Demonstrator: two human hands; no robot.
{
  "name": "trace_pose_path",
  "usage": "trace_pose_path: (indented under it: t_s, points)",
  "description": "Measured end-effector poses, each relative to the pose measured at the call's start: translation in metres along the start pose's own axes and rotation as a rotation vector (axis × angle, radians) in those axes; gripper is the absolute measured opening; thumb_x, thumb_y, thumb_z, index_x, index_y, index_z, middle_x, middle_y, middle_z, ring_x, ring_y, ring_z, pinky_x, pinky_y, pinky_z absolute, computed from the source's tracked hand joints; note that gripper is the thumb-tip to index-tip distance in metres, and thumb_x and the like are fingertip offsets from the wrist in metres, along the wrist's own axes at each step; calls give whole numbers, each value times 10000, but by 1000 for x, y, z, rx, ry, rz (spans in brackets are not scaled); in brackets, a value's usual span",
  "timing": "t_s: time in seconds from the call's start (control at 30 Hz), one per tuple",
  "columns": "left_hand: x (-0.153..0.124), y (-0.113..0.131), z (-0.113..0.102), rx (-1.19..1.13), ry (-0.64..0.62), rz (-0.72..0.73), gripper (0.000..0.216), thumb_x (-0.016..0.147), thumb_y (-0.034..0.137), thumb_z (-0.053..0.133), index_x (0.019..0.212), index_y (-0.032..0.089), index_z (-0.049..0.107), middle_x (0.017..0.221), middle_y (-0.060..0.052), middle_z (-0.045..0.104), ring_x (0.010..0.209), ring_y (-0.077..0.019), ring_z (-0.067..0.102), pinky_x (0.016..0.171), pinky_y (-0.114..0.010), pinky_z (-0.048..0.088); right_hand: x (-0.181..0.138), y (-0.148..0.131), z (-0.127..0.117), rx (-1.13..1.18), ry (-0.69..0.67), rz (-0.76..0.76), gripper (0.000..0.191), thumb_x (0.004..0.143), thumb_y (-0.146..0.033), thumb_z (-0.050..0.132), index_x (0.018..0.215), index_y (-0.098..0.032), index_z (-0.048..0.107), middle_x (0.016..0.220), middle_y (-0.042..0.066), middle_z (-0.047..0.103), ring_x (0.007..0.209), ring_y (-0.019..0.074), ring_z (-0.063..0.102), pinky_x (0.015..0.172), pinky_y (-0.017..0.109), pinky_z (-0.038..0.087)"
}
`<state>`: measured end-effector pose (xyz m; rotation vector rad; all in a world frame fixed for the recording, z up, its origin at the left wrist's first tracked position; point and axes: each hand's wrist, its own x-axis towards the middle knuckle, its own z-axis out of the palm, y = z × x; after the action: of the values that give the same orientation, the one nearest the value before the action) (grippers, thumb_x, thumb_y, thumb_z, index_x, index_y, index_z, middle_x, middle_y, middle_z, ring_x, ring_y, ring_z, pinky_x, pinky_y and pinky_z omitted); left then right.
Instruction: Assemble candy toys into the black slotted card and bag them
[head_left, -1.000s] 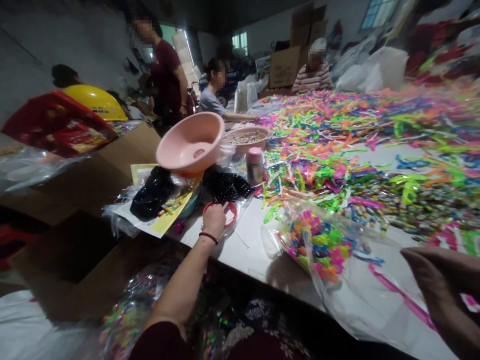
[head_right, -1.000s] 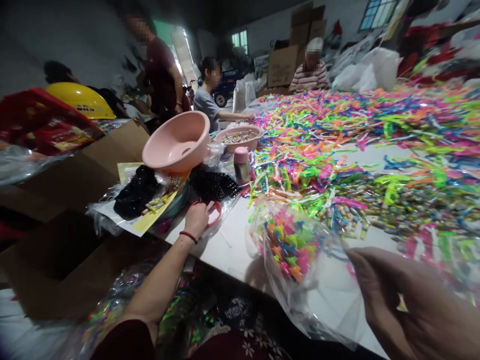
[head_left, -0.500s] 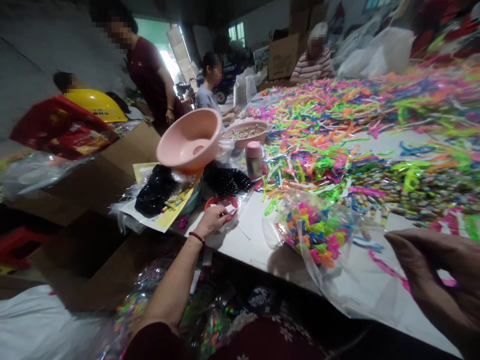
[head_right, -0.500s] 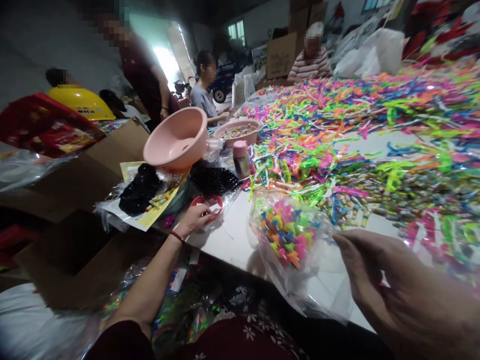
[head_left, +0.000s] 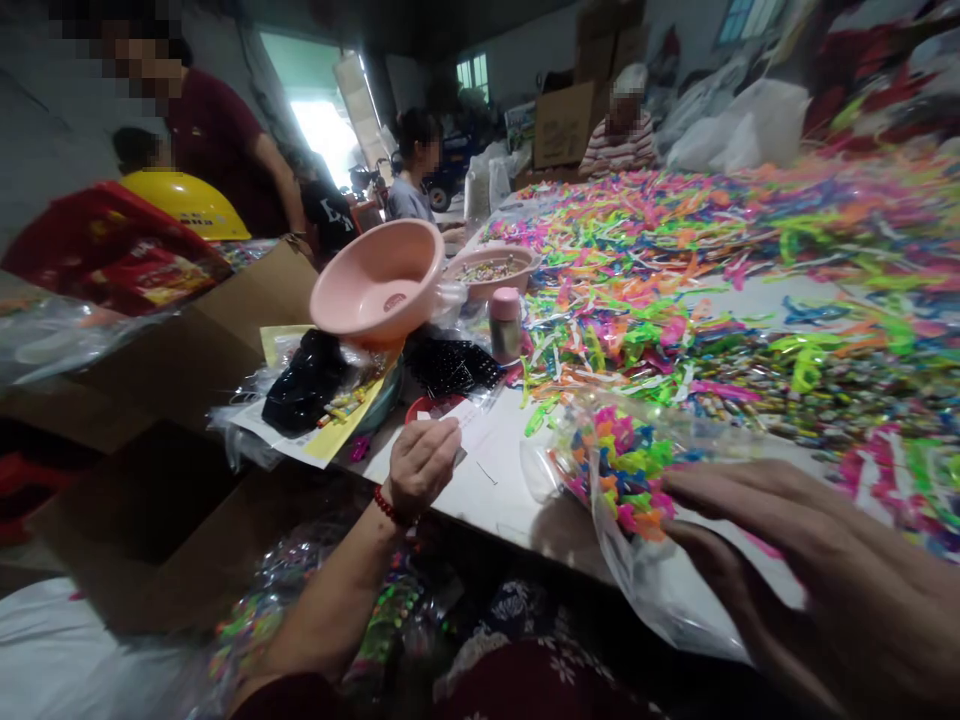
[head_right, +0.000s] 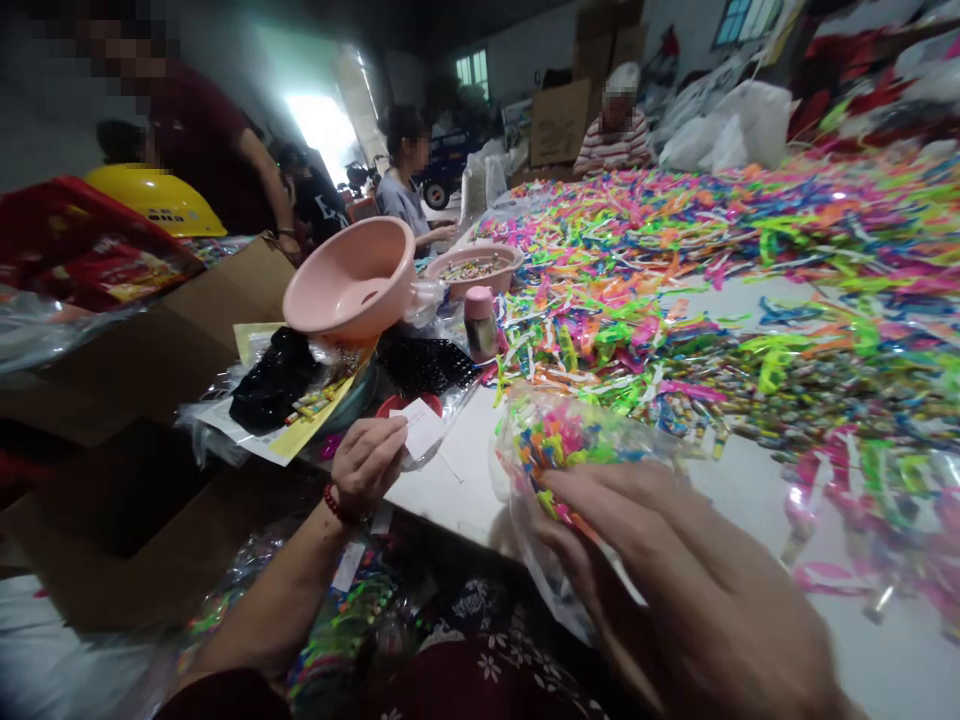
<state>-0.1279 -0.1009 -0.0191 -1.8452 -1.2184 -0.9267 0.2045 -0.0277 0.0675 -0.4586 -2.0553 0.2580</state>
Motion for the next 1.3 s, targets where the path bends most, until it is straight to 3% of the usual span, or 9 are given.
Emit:
trace_pose_path:
  t_s: [0.1,0.3,0.43,0.5,0.57,0.67,0.77,1.03,1.3]
  points:
    - [18,16,-15,-38,-2,116,238,901,100,583,1120,167,649,1042,-132,760,981,-221,704,809,-358,594,26,-11,18,46,-142,-78,259,968,-333,607,1211,-253,651,1000,71,744,814,215,712,696,319,579]
    - [31,38,-26,-80,52,178,248,902,63,589,1129,118,671,1085,-130,736,1053,-215,664,838,-345,603,47,-1,61,429,-449,293,554,843,-401,761,1305,-207,526,905,53,712,709,181,682,617,282,550]
    - [28,49,-17,-110,157,99,341,874,31,609,1200,116,662,1097,-134,700,1074,-227,655,879,-363,597,41,5,85,607,-498,494,323,856,-329,702,1120,-197,571,768,12,681,686,168,667,619,273,534]
    - [27,56,-10,-153,235,-60,431,855,30,639,1266,160,637,1137,-124,678,1066,-222,659,886,-362,590,37,6,91,655,-488,548,197,862,-342,679,966,-195,599,762,19,680,680,159,658,613,269,532]
    - [28,63,-4,-298,279,-358,452,868,76,656,1299,205,618,1176,-112,661,1039,-208,664,884,-348,577,34,6,94,674,-468,603,201,870,-381,662,843,-193,596,713,14,659,631,146,634,583,262,527]
    - [31,72,2,-715,191,-870,278,931,246,633,1204,205,668,1070,-85,694,893,-164,668,788,-287,558,34,6,94,713,-440,702,313,852,-473,673,757,-194,569,621,-19,579,546,123,575,551,268,543]
    - [33,75,5,-1092,81,-1148,240,915,381,662,972,157,725,788,-34,677,688,-107,595,644,-219,488,35,5,93,818,-463,769,419,823,-572,686,718,-196,535,630,-37,529,542,108,550,590,302,594]
    - [46,81,-4,-1622,122,-1467,278,744,368,833,778,125,703,657,-5,635,536,-67,514,506,-181,398,31,8,97,893,-498,817,499,804,-659,686,741,-176,578,634,-24,570,539,113,586,564,274,579]
    - [46,83,-2,-1723,121,-1598,314,670,361,884,765,126,699,645,-6,638,529,-73,536,503,-177,419,26,12,100,992,-535,916,485,793,-637,718,787,-167,595,616,-19,601,490,93,571,471,201,430]
